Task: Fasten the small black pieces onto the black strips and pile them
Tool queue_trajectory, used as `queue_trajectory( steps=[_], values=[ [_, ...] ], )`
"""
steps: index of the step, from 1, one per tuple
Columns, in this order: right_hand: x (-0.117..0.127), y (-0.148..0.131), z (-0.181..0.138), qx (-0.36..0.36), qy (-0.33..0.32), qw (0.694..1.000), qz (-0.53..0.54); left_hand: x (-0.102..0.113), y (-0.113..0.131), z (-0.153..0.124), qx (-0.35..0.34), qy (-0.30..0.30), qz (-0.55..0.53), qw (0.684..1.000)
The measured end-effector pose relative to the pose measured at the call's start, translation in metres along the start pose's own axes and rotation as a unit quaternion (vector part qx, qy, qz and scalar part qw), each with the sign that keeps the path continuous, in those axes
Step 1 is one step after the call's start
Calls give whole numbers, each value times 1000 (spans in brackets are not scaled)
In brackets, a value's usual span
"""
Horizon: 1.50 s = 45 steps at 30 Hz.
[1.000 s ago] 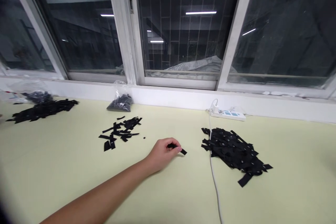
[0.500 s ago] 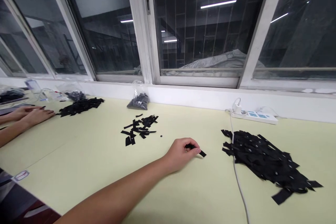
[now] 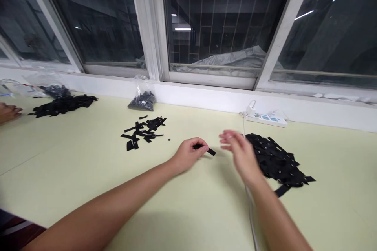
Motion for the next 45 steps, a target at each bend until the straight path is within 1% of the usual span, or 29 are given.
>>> queue_trajectory(
  steps=[2, 4, 6, 9, 12, 14, 17, 22, 25, 30, 32, 35, 39, 43, 45],
  values=[
    [-13, 20, -10, -62, -53, 997, -14, -1, 1, 2, -5, -4, -10, 1000],
    [-26, 32, -16, -84, -101, 991, -29, -3, 1, 3, -8, -14, -23, 1000],
    [-32, 38, -18, -87, -115, 989, -45, -5, 1, 3, -6, -20, -28, 999],
    [-31, 41, -16, -108, -107, 988, -38, -5, 1, 4, -6, -23, -9, 1000],
    [-24, 42, -15, -127, -81, 988, -35, -3, 2, 4, -9, -26, 24, 999],
    [-19, 42, -14, -126, -64, 989, -49, -3, 3, 4, -13, -30, 40, 999],
    [-15, 41, -13, -99, -53, 990, -83, -3, 7, 3, -29, -41, 63, 997],
    [-13, 37, -13, -51, -45, 986, -150, -3, 17, -1, -54, -34, 92, 994],
    [-15, 32, -13, -35, -49, 985, -163, -2, 18, -1, -63, -35, 90, 993],
    [-17, 27, -13, -13, -56, 983, -174, -2, 17, 1, -55, -44, 71, 995],
    [-16, 28, -12, -17, -56, 984, -166, -3, 17, 2, -50, -54, 38, 997],
    [-16, 32, -12, -44, -58, 989, -130, -4, 16, 3, -32, -67, -11, 997],
    [-19, 36, -12, -82, -57, 992, -70, -3, 12, 6, -24, -70, -41, 996],
    [-26, 37, -11, -90, -76, 993, -29, 5, 6, 12, -10, -43, -42, 998],
    [-28, 36, -12, -73, -88, 992, -53, 13, 2, 16, 0, -14, -36, 999]
  ],
)
Point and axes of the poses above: each hand's wrist, its own z-axis towards the middle knuckle, its own x-axis out of the back of the hand, y = z × x, the point moved 7 cm from there along z, towards the middle knuckle, and after that the axes turned 13 degrees about z, right-handed, at the moved point
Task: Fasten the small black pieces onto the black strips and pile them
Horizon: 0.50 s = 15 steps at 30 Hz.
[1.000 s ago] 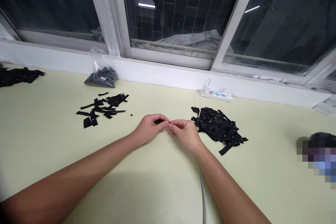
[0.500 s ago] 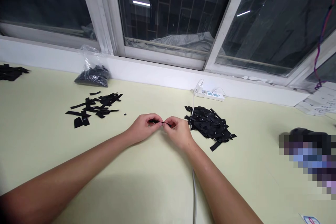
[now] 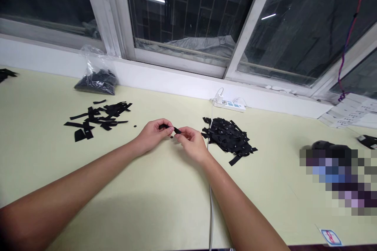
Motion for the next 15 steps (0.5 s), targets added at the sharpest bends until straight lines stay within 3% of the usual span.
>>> queue_trajectory(
  steps=[3, 6, 8, 11, 15],
  values=[
    [-8, -8, -4, 69, -12, 986, -150, 17, -5, 6, 13, 66, -8, 998],
    [-32, -17, -15, 157, -80, 920, -350, 32, -11, 8, 38, 137, -21, 990],
    [-48, -17, -21, 182, -130, 876, -427, 37, -13, 7, 51, 166, -27, 984],
    [-57, -17, -24, 197, -147, 850, -466, 36, -14, 7, 57, 167, -33, 984],
    [-51, -20, -22, 206, -136, 856, -454, 32, -12, 6, 53, 150, -30, 987]
  ],
)
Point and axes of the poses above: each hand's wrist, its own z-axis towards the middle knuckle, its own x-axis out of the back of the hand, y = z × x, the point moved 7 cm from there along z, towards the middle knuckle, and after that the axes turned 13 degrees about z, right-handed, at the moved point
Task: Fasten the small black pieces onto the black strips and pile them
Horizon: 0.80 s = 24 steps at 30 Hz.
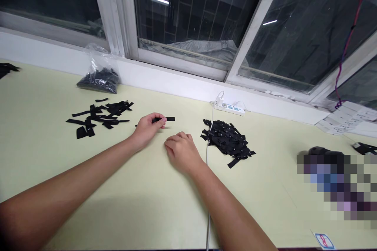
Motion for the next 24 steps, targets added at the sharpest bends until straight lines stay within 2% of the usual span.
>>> queue_trajectory(
  steps=[3, 5, 7, 15, 21, 24],
  values=[
    [15, 14, -2, -21, 38, 999, 19, 2, 1, 0, 6, 3, -4, 1000],
    [28, 27, -5, -41, 94, 994, 23, 4, 1, 0, 12, 11, -5, 1000],
    [32, 35, -7, -49, 113, 992, 30, 6, 1, 0, 19, 19, -7, 1000],
    [7, 25, 6, -82, 36, 996, -5, 1, 4, -2, 11, 12, -5, 1000],
    [6, 18, 6, -65, 11, 997, -49, -3, 5, -4, 7, -5, -4, 1000],
    [8, 17, 3, -85, -7, 995, -52, -4, 6, -5, 2, -12, -3, 1000]
  ],
)
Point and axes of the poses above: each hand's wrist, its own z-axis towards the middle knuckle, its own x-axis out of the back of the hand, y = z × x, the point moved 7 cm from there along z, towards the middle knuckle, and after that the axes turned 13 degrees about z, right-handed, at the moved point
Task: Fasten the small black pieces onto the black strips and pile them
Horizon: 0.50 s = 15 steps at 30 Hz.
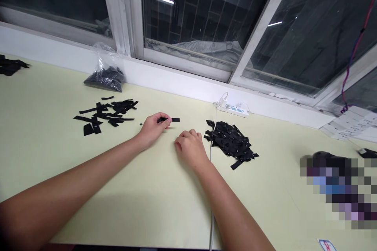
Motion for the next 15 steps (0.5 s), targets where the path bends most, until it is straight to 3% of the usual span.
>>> queue_trajectory(
  steps=[11, 15],
  values=[
    [7, 1, -17, -83, -48, 995, 22, -8, 5, -8, -22, -43, 55, 997],
    [15, 3, -17, -76, -10, 992, 97, -9, 5, -8, -29, -51, 60, 996]
  ],
)
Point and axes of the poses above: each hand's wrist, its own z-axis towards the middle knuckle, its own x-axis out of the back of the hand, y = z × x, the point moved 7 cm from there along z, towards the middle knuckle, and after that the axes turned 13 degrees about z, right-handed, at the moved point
